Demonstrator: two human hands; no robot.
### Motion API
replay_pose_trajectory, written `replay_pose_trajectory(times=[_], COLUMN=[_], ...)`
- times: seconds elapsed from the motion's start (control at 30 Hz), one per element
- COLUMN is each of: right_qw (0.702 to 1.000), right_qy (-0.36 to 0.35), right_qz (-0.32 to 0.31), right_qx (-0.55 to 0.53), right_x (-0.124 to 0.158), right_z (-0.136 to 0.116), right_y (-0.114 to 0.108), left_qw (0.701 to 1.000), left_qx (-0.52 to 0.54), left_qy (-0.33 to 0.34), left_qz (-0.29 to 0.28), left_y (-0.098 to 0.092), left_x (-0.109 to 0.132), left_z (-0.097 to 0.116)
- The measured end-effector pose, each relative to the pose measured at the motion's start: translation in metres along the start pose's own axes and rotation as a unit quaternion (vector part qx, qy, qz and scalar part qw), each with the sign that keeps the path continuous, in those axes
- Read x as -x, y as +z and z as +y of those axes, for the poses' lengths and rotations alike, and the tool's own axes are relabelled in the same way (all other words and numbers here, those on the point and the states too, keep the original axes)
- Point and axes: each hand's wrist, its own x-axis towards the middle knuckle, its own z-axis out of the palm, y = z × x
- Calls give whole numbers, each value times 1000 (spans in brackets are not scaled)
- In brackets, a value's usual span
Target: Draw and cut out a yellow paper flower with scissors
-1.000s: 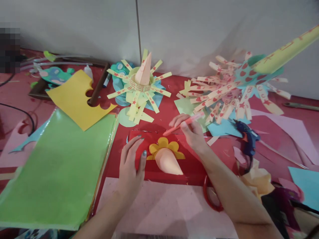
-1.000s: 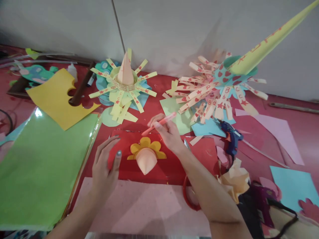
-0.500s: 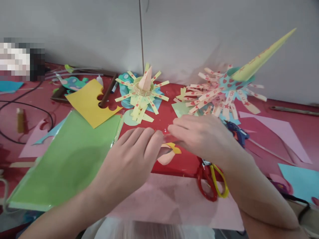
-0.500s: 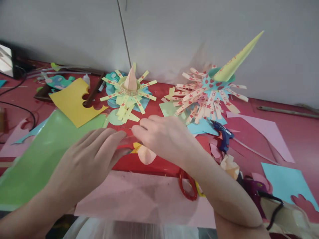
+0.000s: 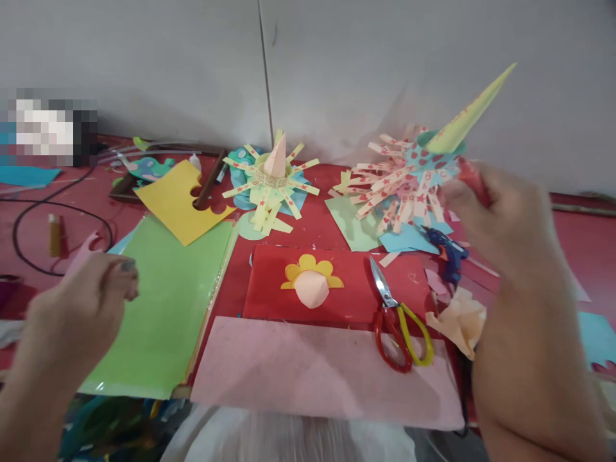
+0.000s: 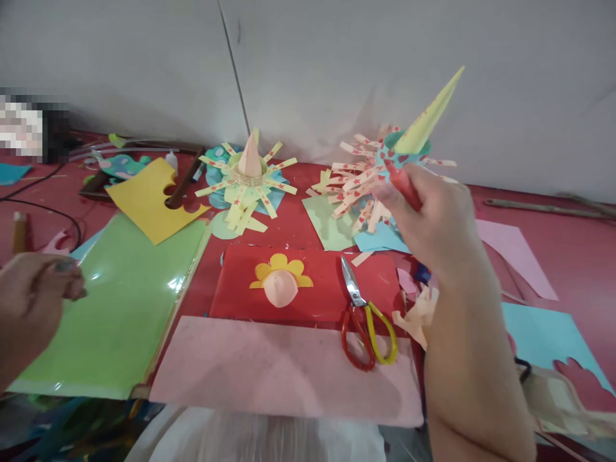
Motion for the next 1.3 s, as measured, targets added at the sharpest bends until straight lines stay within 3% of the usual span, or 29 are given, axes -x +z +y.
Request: replay_pose_trajectory(times=[0.03, 0.07, 0.17, 0.23, 0.3, 0.37, 0.47, 0.5, 0.57, 0.77, 0.9, 1.1, 1.3], right_qw=[999, 997, 980, 965, 940, 886, 772, 744, 715, 708, 731, 770, 769], right_qy=[27, 41, -24, -43, -17, 42, 130, 152, 187, 265, 253, 242, 242], right_qz=[-16, -46, -140, -153, -155, -157, -150, -154, -160, -128, -159, -182, -195], right_qx=[-20, -44, -139, -208, -305, -435, -604, -632, -654, -642, -614, -562, -559], right_x=[0, 0, 3, 6, 9, 13, 20, 23, 28, 44, 49, 51, 54], right_z=[-2, -6, -24, -30, -30, -27, -23, -23, -26, -38, -35, -37, -45], right_y=[3, 9, 36, 57, 77, 96, 123, 131, 144, 162, 167, 162, 157], left_qw=[998, 996, 992, 988, 985, 984, 986, 985, 982, 969, 965, 958, 952], left_qx=[-48, -77, -27, 23, 38, 49, 92, 109, 140, 199, 225, 230, 209], left_qy=[-29, -30, 24, 48, 69, 83, 94, 99, 112, 109, 86, 111, 166], left_qz=[41, 26, -117, -143, -156, -147, -103, -87, -67, -96, -106, -129, -148], left_y=[5, 12, 48, 74, 98, 117, 135, 139, 144, 151, 152, 149, 152], left_x=[-3, -6, -18, -23, -27, -29, -31, -32, -33, -37, -40, -40, -40], left_z=[2, 10, 49, 73, 87, 89, 80, 75, 68, 57, 56, 55, 49])
